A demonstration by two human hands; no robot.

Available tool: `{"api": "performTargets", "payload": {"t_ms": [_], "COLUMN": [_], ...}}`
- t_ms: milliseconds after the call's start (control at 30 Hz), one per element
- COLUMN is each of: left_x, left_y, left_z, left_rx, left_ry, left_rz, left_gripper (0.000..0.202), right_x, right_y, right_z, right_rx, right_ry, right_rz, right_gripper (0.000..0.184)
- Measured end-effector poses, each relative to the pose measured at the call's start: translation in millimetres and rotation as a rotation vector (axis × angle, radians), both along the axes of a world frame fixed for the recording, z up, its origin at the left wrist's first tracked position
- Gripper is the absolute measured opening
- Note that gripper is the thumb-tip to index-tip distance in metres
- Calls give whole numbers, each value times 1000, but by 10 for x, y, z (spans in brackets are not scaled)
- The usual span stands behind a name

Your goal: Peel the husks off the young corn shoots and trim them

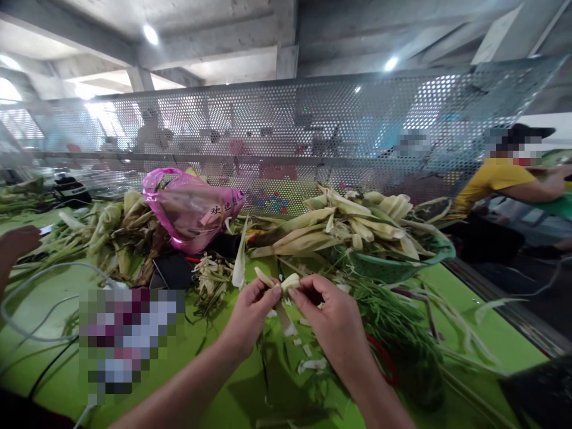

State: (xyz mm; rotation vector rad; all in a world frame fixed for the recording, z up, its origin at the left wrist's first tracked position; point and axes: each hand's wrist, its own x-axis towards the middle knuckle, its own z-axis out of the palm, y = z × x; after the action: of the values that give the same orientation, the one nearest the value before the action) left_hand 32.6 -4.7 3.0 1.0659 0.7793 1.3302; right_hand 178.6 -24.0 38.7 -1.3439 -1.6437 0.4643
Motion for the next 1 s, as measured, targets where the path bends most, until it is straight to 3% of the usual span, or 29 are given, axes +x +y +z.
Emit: {"api": "performTargets", "payload": {"t_ms": [133,367,600,767,1000], "left_x": [0,-21,-49,-25,4], "left_y": [1,16,34,26,32], "left_z": [-15,8,1,22,-31], "left_rx": [37,45,-111,-95,4], "left_ry": [28,22,-150,-153,25], "left_rz": [-34,-201,-63,-18,23], "left_gripper": [34,35,30,32,33], "right_x": [17,5,-33,-89,-80], "right_y": [2,0,30,41,38], "right_z": [-15,-59,-86,-118,-161], "right_rx": [53,135,-37,-223,-69], "right_ry": [22,28,163,361,252], "right_rz": [26,-9,20,138,39], "right_gripper": [15,12,22,30,23]}}
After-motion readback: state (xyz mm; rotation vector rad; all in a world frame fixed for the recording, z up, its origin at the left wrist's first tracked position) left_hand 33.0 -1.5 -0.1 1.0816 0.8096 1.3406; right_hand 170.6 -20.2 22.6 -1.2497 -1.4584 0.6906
